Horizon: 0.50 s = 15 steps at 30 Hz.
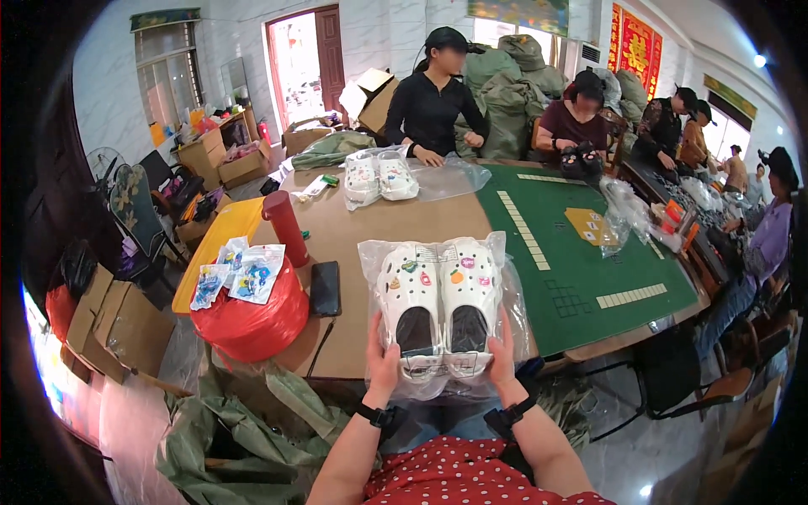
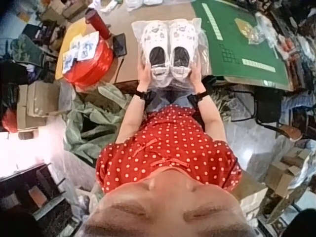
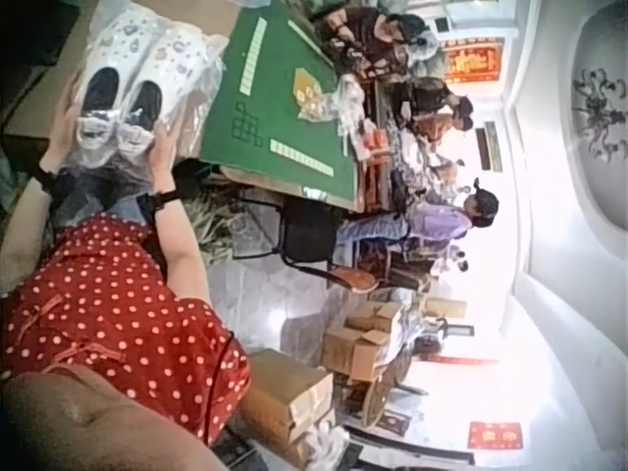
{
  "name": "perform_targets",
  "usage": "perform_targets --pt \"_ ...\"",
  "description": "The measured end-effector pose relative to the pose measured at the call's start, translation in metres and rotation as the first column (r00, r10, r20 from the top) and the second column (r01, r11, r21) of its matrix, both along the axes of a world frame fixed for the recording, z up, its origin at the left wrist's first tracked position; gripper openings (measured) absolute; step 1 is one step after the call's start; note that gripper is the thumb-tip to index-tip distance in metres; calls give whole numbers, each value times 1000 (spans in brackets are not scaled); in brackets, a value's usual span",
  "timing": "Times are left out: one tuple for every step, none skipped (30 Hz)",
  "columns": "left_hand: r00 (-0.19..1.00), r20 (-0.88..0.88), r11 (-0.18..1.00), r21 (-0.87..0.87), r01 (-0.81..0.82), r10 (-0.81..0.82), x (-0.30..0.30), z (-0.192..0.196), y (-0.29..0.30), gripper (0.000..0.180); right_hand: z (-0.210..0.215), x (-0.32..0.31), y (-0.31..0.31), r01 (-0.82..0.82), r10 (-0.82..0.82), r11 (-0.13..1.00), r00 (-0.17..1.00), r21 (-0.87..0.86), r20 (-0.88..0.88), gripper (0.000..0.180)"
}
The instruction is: The recorder is inspecting and handling a pair of white shoes inside a plastic bag.
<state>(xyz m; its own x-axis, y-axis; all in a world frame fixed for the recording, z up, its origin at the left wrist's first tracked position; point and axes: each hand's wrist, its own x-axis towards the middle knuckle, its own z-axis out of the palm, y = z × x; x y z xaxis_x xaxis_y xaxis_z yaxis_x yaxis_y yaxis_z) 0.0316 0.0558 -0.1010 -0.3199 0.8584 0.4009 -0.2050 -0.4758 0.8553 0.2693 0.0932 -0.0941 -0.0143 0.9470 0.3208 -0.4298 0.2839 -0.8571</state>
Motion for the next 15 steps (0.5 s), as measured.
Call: perform_targets --pt "1000 -1 1000 1 4 -4 0 1 0 76 0 0 0 2 -2 1000 1000 0 7 95" --pt "1000 3 1000 -15 1 -1 0 2 -1 76 0 0 1 6 -6 1000 1000 1 6 95" --pt "1000 8 1000 -31 -4 4 0 3 -2 76 1 -1 1 -10 10 1000 1000 5 -10 96" --pt "1000 8 1000 -29 0 1 1 5 -2 76 2 -2 1 -26 27 1000 999 10 -25 97" --pt "999 32 1000 -29 8 -7 2 6 -3 76 2 -2 1 -23 23 1000 999 12 -26 97" --pt "998 56 999 -29 16 -14 3 7 -3 76 2 -2 0 -12 12 1000 1000 -8 -8 97" --pt "998 55 999 -27 17 -16 2 6 -2 76 2 -2 0 -1 1 1000 1000 -29 10 98" --pt "998 60 1000 -21 18 -17 2 3 -2 76 1 -1 0 1 -1 1000 1000 -26 9 98" --pt "998 64 1000 -16 20 -19 2 3 -1 76 0 -1 0 -1 2 1000 1000 -25 3 97" --pt "998 64 1000 -13 24 -23 2 3 -1 76 -1 -1 1 -4 4 1000 1000 -24 -4 97" --pt "999 39 1000 -24 4 -3 1 2 0 76 -2 0 1 0 0 1000 1000 -21 -4 97" --pt "1000 16 999 -35 -14 15 2 2 0 75 -1 0 0 2 -2 1000 1000 -21 2 96" --pt "1000 16 999 -32 -8 9 1 2 -1 75 0 0 -1 4 -4 1000 1000 -20 9 95" --pt "1000 7 999 -42 -12 12 0 2 -2 75 -2 0 0 10 -10 1000 1000 -17 9 95" --pt "1000 -3 999 -51 -14 14 0 2 -3 75 -4 1 0 9 -8 1000 1000 -22 22 94"
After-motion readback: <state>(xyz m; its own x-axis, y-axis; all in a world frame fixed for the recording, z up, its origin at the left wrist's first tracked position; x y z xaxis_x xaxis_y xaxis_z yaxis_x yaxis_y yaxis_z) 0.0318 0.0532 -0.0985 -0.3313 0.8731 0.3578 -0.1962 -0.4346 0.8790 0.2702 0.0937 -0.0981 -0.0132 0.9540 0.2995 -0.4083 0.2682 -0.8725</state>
